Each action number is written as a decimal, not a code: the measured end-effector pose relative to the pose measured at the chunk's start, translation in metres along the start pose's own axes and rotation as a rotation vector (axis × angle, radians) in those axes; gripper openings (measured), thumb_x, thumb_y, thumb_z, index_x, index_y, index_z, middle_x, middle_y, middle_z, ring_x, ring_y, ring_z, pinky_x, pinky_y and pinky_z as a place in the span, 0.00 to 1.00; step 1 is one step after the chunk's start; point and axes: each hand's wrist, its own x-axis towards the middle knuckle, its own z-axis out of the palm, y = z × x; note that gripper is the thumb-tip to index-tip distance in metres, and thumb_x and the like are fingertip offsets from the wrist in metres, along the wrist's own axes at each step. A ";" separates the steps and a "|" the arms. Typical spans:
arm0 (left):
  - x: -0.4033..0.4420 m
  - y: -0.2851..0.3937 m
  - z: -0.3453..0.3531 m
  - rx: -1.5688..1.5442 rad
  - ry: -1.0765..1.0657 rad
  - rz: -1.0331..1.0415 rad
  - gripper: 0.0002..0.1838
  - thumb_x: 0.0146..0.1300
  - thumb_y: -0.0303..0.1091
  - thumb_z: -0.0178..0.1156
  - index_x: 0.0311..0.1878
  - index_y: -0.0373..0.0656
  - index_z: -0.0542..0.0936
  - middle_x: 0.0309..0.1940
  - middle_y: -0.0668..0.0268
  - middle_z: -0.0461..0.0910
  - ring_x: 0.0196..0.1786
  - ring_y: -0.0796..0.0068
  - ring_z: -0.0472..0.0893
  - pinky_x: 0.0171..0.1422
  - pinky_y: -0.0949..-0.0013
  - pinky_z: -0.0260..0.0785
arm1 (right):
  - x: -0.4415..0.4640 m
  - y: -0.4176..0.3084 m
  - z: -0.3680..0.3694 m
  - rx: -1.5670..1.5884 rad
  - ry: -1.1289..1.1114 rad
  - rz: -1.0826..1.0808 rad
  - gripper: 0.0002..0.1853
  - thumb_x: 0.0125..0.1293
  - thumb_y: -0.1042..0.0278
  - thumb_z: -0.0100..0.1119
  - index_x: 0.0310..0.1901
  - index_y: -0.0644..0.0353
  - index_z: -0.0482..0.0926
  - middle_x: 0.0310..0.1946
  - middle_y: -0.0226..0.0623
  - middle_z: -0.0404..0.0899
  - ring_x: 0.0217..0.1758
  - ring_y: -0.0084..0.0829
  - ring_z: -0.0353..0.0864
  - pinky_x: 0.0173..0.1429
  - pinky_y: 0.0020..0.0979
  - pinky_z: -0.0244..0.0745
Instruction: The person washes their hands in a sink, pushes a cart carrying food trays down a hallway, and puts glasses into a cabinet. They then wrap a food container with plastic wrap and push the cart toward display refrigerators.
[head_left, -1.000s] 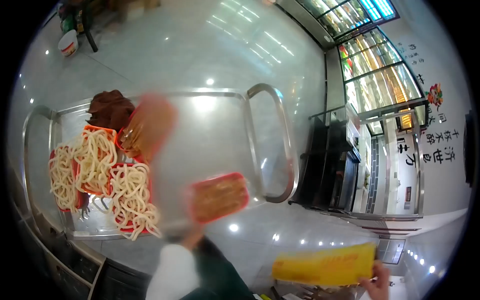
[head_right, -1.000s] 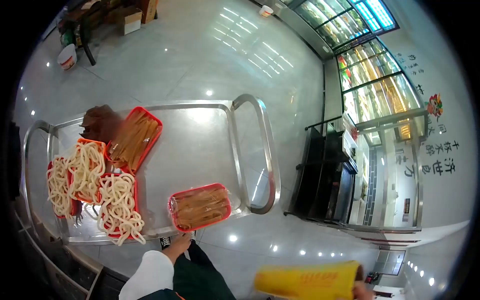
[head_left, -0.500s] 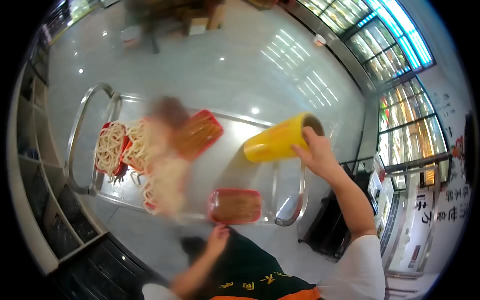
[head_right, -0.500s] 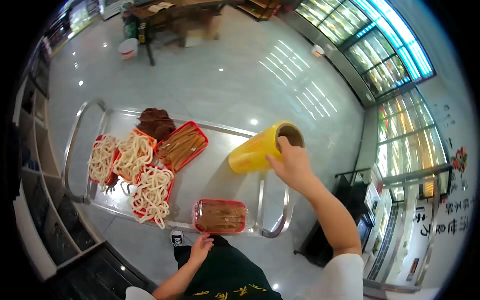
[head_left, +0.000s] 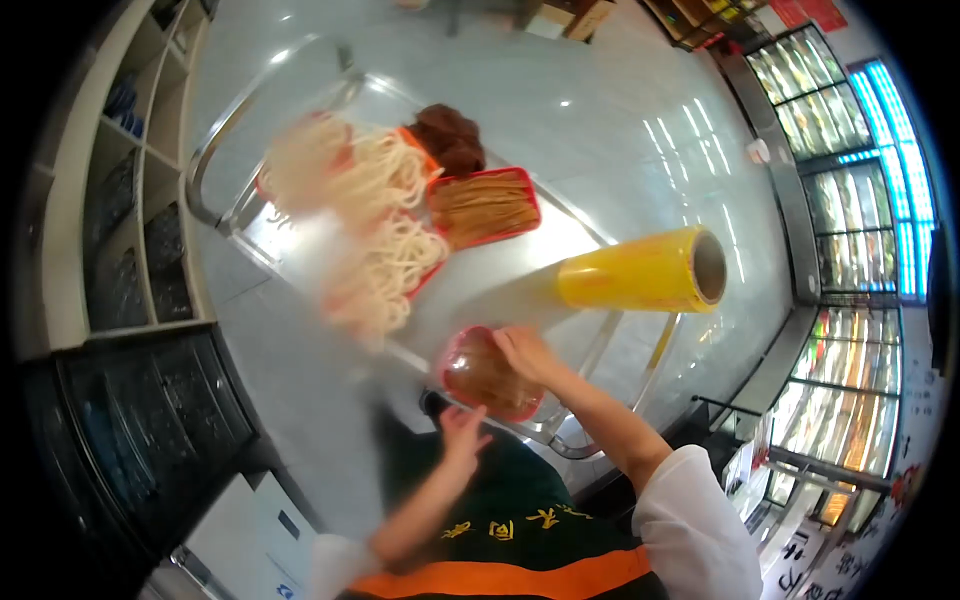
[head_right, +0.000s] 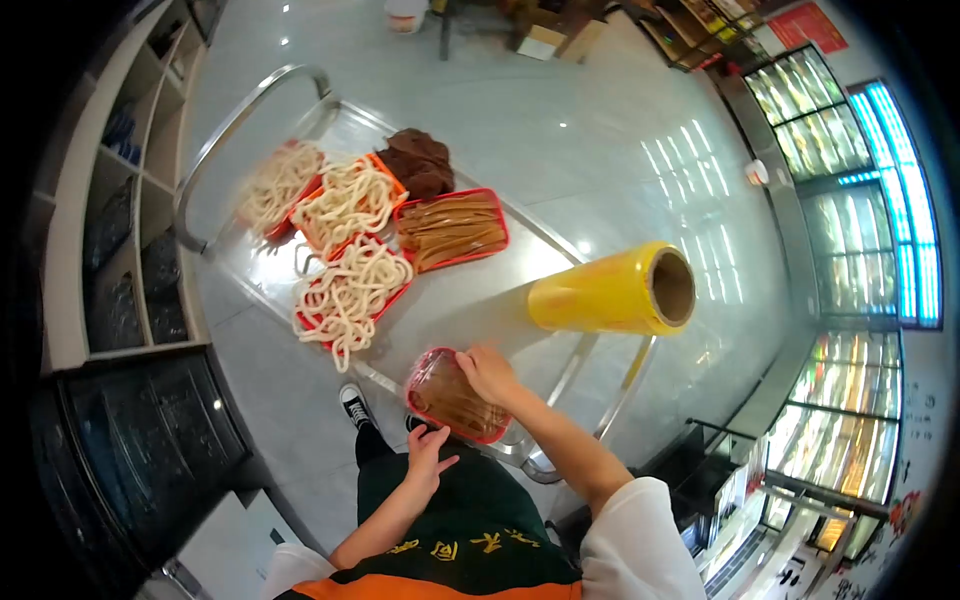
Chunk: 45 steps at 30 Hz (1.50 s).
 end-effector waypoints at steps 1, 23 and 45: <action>-0.002 0.001 -0.001 0.013 0.015 0.012 0.38 0.50 0.38 0.60 0.60 0.46 0.48 0.55 0.60 0.57 0.59 0.65 0.58 0.46 0.53 0.66 | 0.001 0.006 0.013 0.024 -0.006 0.043 0.15 0.61 0.58 0.43 0.34 0.62 0.72 0.33 0.48 0.72 0.40 0.47 0.70 0.44 0.41 0.64; -0.037 0.059 -0.143 -0.317 -0.770 0.332 0.43 0.49 0.67 0.46 0.60 0.44 0.56 0.56 0.61 0.63 0.57 0.64 0.64 0.61 0.57 0.55 | -0.075 -0.148 0.020 0.899 -0.079 0.240 0.15 0.66 0.59 0.37 0.43 0.63 0.66 0.35 0.37 0.69 0.39 0.28 0.68 0.47 0.28 0.62; -0.036 0.169 -0.224 0.391 -0.449 0.415 0.42 0.48 0.66 0.49 0.59 0.44 0.57 0.54 0.61 0.65 0.56 0.66 0.65 0.60 0.59 0.55 | -0.082 -0.165 0.033 1.678 -0.253 0.079 0.28 0.47 0.64 0.58 0.52 0.66 0.66 0.48 0.36 0.70 0.50 0.26 0.68 0.57 0.29 0.60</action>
